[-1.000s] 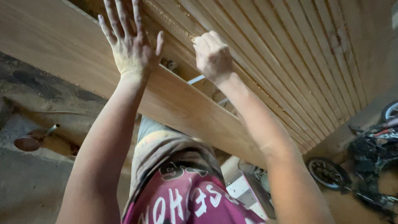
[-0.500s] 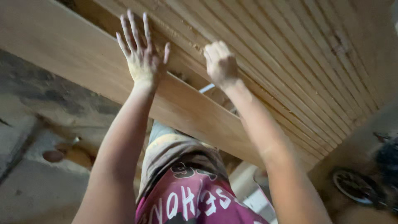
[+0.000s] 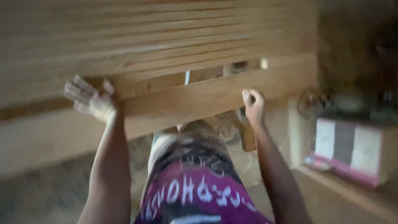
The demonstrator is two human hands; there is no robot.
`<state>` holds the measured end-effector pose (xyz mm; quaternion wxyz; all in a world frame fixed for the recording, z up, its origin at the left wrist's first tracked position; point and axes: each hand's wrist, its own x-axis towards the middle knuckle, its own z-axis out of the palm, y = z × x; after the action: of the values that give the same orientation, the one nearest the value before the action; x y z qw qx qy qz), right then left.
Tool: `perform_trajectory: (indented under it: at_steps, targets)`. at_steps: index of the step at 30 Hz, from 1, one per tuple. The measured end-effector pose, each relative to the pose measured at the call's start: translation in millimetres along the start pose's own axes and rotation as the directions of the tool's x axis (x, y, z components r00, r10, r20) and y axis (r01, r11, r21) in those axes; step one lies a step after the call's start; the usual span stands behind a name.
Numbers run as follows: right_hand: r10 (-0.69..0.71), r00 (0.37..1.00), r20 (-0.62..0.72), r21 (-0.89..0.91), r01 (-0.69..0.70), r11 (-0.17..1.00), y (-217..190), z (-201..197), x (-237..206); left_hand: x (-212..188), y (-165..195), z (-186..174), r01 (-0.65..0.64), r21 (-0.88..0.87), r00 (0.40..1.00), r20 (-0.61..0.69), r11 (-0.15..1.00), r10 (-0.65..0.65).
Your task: The person scrapes the grooves between the slats of a large wooden slatted panel, running a small stick along each gap to clear debris. They then use a red-handled hook tool on the gaps and rub a piece of sandpaper along a slat before resuming scraping the grooves by hand.
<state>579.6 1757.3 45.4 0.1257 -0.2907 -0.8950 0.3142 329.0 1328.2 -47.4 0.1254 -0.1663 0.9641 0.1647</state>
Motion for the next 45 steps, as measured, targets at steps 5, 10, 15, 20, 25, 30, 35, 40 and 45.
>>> perform_trajectory:
  at_steps: [5,10,15,20,25,30,35,40,45]
  targets:
    - [0.185,0.945,-0.270,-0.169,-0.236,0.957,46.9,-19.4,-190.7,-7.3,-4.2,18.0,-0.100,0.013,0.994,0.046,0.995,0.099]
    - [0.718,0.633,-0.289,-0.007,-0.752,0.660,73.2,-18.4,-357.0,-9.0,1.5,27.5,-0.155,0.059,0.979,0.145,0.986,0.145]
    - [0.846,0.425,-0.321,0.037,-0.887,0.460,68.0,-14.8,-465.4,-14.9,4.5,7.8,-0.166,0.105,0.977,0.152,0.980,0.149]
    - [0.894,0.285,-0.345,0.114,-0.933,0.341,71.1,-21.7,-520.0,-53.3,-1.1,-3.6,-0.186,0.131,0.968,-0.146,0.974,0.205]
    - [0.877,0.241,-0.417,0.028,-0.960,0.277,109.8,-45.4,-526.2,-166.9,35.6,67.3,-0.772,0.067,0.575,-0.350,0.632,0.740]
    - [0.865,0.191,-0.463,0.213,-0.924,0.318,179.0,-83.9,-535.5,-332.1,81.2,151.8,-0.983,-0.151,0.119,-0.093,0.104,0.989]
    - [0.562,0.514,-0.648,-0.246,-0.839,0.485,279.6,-163.3,-566.0,-522.1,122.5,224.2,-0.937,-0.350,-0.071,0.170,-0.007,0.983]
    - [0.951,0.117,-0.287,0.776,-0.554,0.302,359.5,-236.0,-568.5,-647.8,171.8,271.1,-0.878,-0.473,-0.203,0.233,-0.071,0.951]
    - [0.940,0.157,-0.304,0.815,-0.469,0.341,427.6,-295.6,-528.8,-730.1,242.6,302.7,-0.879,-0.467,-0.235,0.245,-0.098,0.941]
